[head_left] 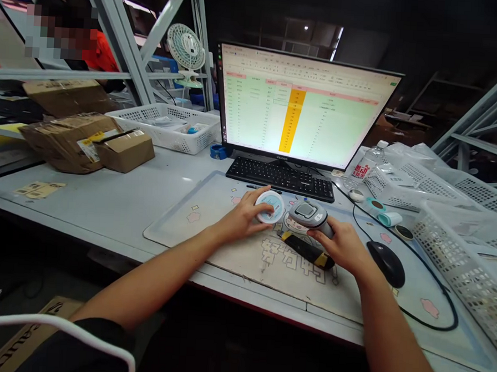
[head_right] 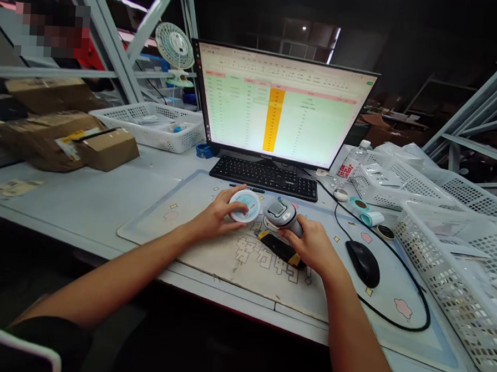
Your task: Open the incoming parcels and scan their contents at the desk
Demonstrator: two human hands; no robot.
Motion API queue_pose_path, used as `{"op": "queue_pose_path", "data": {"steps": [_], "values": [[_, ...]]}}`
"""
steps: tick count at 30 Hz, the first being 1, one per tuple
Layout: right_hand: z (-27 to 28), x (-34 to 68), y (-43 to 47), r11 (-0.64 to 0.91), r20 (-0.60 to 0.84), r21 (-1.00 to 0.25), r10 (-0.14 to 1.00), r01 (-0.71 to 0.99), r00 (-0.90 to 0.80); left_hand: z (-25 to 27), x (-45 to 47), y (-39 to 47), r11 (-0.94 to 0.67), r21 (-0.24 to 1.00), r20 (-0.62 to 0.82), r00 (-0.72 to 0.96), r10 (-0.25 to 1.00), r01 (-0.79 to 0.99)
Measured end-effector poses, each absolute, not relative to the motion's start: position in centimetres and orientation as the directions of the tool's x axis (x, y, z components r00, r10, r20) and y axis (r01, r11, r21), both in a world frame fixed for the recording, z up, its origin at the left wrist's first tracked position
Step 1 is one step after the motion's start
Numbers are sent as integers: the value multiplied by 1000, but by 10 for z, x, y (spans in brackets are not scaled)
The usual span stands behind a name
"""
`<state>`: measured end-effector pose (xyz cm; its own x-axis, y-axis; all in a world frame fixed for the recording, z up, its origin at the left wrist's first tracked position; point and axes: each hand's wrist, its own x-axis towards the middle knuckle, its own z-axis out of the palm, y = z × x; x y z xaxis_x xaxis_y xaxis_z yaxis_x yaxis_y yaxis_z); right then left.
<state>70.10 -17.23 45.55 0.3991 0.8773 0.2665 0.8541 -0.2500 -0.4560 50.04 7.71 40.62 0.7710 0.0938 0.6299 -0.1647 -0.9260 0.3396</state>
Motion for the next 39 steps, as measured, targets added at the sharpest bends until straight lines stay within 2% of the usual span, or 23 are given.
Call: {"op": "queue_pose_path", "data": {"steps": [4,7,9,11,13,15,17,18,20,23,25,27,30,33,36,39], "values": [[435,723,-164,-558,228,-241,763,794,605,405,500,81,-849,510,626,737,253,-141],[429,737,-163,-686,135,-131,703,716,698,404,498,84,-804,585,588,736,335,-101],[434,738,-163,-721,78,-111,680,684,729,405,498,84,-789,609,565,743,359,-82],[443,731,-160,-712,140,-177,665,679,734,408,499,83,-807,581,582,745,326,-101],[453,717,-150,-584,241,-373,690,721,683,417,505,78,-859,488,626,748,221,-155],[460,701,-134,-319,233,-639,787,700,571,430,514,68,-906,356,658,750,69,-229],[461,687,-115,-76,180,-850,889,522,421,445,527,56,-923,234,686,724,-66,-306],[460,682,-107,5,164,-917,916,400,365,452,534,49,-920,187,712,693,-115,-344],[454,677,-97,138,179,-979,934,149,310,459,545,37,-907,122,777,608,-165,-403],[441,675,-100,291,247,-942,938,-169,243,455,554,26,-890,33,840,494,-222,-455],[431,674,-110,325,286,-902,943,-284,170,445,553,23,-856,-30,841,450,-301,-516],[423,671,-119,289,275,-894,957,-344,89,436,548,23,-806,-33,845,414,-338,-591],[420,662,-122,244,234,-900,970,-362,72,429,540,22,-766,46,885,381,-266,-641],[423,653,-117,288,245,-907,954,-307,171,425,537,17,-750,173,912,392,-124,-638],[424,649,-111,359,323,-930,900,-76,293,421,541,8,-672,437,876,452,168,-597],[418,651,-108,394,462,-884,813,250,354,420,547,1,-414,714,700,578,420,-564]]}}
